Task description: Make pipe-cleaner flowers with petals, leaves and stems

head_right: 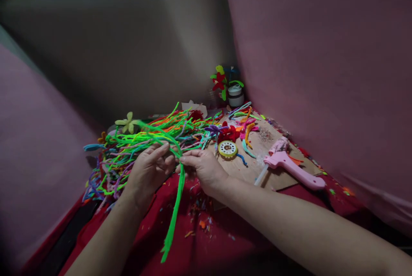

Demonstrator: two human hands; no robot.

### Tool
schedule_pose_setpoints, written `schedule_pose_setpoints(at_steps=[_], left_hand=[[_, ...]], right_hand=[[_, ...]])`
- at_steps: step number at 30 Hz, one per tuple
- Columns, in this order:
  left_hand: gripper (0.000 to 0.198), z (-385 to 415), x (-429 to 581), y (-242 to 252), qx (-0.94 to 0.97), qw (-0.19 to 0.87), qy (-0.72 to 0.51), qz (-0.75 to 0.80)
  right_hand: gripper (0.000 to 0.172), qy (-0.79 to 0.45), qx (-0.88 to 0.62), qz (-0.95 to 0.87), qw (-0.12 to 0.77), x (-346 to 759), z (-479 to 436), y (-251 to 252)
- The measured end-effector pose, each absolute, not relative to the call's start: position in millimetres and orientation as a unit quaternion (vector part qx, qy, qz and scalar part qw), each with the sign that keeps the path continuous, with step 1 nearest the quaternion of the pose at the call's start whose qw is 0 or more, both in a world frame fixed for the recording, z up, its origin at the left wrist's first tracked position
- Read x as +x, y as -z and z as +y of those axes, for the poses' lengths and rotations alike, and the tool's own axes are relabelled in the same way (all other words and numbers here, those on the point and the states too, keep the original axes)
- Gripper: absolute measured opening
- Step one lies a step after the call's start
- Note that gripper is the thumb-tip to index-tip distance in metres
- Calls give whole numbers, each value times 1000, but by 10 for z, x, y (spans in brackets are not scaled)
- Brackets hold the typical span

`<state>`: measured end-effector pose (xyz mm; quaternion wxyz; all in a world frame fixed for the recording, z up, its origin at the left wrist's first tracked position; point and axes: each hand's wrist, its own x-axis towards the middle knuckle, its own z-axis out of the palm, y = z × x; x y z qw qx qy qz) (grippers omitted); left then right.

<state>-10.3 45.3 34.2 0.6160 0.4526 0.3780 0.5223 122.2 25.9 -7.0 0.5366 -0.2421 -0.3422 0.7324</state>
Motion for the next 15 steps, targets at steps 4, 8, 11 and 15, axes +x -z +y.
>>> schedule_pose_setpoints(at_steps=[4,8,11,15], left_hand=[[11,410,-145,-316,476,612,-527,349],[12,335,-186,-294,537,563,-496,385],[15,319,-209,-240,579,516,-461,431],[13,346,-237,-170,554,541,-467,428]], right_hand=[[13,-729,-246,-326,550,1212,286,119],[15,-737,-245,-330,536,1209,312,165],[17,-746,-247,-327,525,1216,316,176],[17,-768,-229,-331,498,1233,289,140]])
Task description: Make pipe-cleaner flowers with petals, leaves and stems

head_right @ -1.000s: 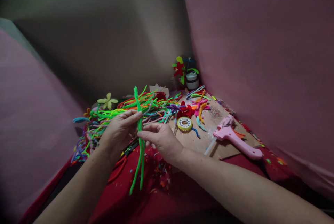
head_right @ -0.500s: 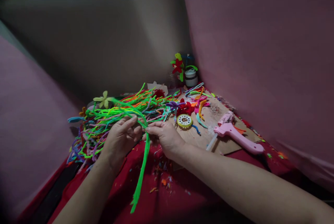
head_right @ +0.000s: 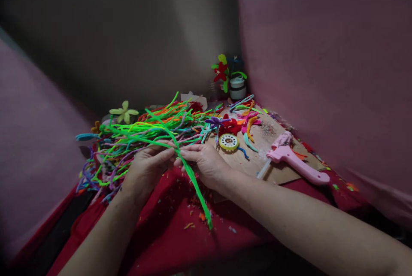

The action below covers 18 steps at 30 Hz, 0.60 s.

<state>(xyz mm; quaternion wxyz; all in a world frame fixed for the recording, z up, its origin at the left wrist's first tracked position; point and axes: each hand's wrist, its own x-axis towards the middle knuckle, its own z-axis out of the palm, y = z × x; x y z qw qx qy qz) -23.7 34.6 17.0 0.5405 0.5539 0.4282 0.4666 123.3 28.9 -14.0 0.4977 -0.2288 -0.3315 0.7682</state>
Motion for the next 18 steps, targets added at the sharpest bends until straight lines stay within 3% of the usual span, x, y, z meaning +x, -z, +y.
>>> schedule_pose_setpoints(at_steps=[9,18], left_hand=[[6,342,-241,-190,583,546,-458,388],[11,328,-211,-161,558,520,-468,446]], right_hand=[[10,-736,-262,-379,496,1214,268,94],[7,-682,-318,-412,514,1226,243,94]])
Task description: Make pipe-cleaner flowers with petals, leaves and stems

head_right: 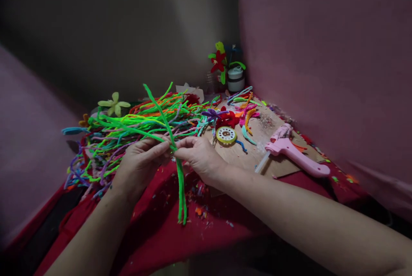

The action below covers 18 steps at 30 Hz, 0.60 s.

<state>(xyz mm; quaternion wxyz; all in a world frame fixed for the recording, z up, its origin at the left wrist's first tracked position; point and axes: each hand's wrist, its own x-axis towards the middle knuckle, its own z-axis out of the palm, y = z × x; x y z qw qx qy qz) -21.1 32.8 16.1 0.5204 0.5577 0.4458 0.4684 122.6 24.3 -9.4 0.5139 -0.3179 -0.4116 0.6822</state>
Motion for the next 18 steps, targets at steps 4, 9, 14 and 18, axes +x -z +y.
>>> schedule_pose_setpoints(at_steps=[4,9,14,18], left_hand=[[13,307,-207,-173,575,506,-465,444],[14,290,-190,-201,599,496,-430,458],[12,288,-172,-219,612,508,-391,463],[8,316,-206,-203,581,555,-379,459]], right_hand=[[5,-650,-336,-446,515,1242,232,80],[5,-651,-331,-462,503,1231,236,110],[8,-698,-306,-438,477,1213,246,152],[13,-754,-292,-406,426,1225,237,122]])
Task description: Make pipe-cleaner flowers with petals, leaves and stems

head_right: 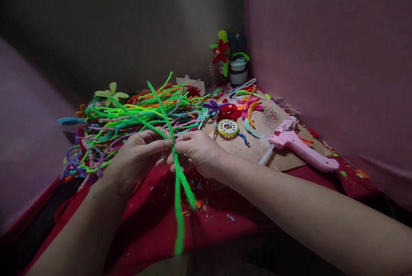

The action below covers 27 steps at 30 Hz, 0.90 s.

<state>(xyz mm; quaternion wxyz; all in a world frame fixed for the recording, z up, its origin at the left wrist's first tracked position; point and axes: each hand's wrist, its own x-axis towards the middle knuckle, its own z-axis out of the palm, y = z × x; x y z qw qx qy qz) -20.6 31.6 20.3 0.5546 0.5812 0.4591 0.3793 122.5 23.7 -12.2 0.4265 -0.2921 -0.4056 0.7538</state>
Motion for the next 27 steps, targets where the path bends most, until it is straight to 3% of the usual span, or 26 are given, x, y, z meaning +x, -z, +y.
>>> schedule_pose_setpoints(at_steps=[4,10,20,27], left_hand=[[5,345,-232,-186,555,607,-357,443],[8,363,-248,-194,565,582,-385,441],[12,369,-219,-173,506,593,-438,447],[9,258,-148,-161,588,481,-484,435]], right_hand=[[17,-745,-308,-390,445,1231,228,107],[16,-776,-270,-396,411,1233,246,137],[14,-723,-270,-413,484,1205,240,165],[14,-790,-172,-347,476,1238,257,176]])
